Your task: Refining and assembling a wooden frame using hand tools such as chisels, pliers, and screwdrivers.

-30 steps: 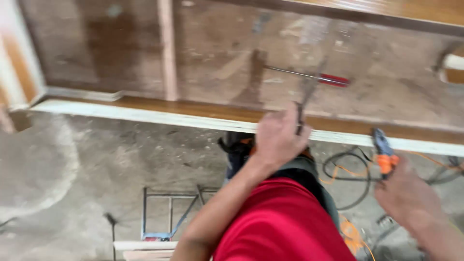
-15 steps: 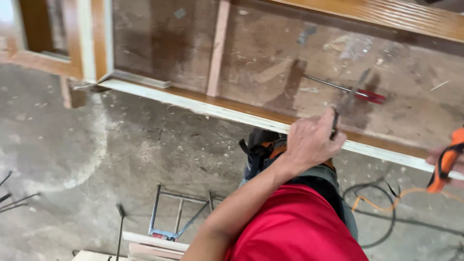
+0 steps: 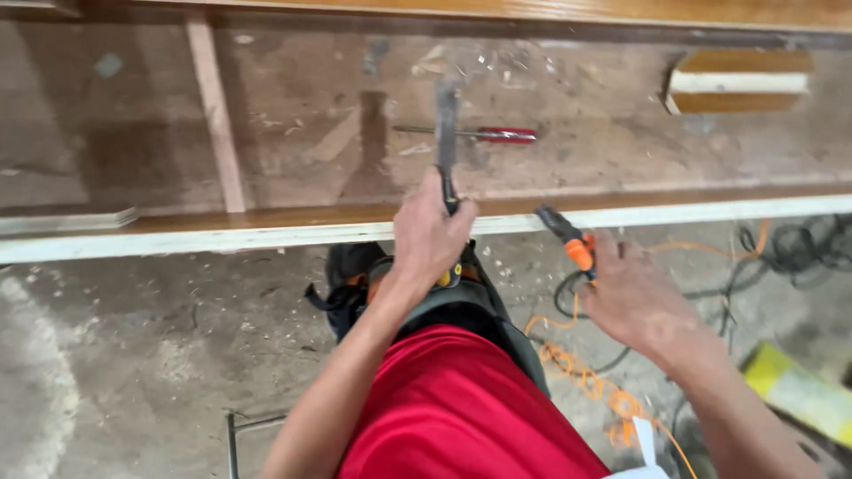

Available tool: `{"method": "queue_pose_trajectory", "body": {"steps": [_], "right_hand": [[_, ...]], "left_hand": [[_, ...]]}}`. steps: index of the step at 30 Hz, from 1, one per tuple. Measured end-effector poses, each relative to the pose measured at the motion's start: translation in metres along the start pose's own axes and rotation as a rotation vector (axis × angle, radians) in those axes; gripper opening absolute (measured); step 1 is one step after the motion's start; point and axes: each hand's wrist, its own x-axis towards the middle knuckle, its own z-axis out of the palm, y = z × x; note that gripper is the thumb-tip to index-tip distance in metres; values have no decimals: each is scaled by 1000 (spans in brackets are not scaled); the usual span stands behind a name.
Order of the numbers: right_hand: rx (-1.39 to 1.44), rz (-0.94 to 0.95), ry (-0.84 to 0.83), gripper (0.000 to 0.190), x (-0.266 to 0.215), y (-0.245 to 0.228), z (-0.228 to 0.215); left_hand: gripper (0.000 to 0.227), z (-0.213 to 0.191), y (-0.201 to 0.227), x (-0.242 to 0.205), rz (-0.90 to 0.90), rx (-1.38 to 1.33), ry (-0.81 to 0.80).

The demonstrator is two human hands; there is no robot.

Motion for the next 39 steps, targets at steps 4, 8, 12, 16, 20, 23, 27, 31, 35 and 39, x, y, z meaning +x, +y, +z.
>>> {"method": "queue_pose_trajectory", "body": {"steps": [4,8,12,16,20,23,27,31,35,39], "right_hand": [[-72,137,-31,75,-20,-44,3],[-111,76,99,79,-25,-69,13],[-207,119,120,77,-25,-97,27],[-220,182,88,83,-29,-121,20],[-61,143,239,68,-14,-107,43],[62,158,155,54,-15,-111,30],[75,159,-67,50,-12,-111,-7],[86,126,-86,52,-4,-98,-15],[529,271,-410,71,18,-75,-39],[954,118,-657,70,37,-31,-33]], "left_hand": [[20,-44,7,1,1,-126,-60],[18,-82,-15,0,18,-6,-110],[18,-90,-36,-1,205,72,-18],[19,-93,-34,0,212,70,-27],[19,-92,-36,1,212,71,10],[19,-96,-39,-3,197,39,30],[19,-95,-40,-2,149,27,33],[19,-94,-38,-1,124,44,20],[19,-98,-38,6,137,54,39],[19,-94,-37,4,146,72,18]]}}
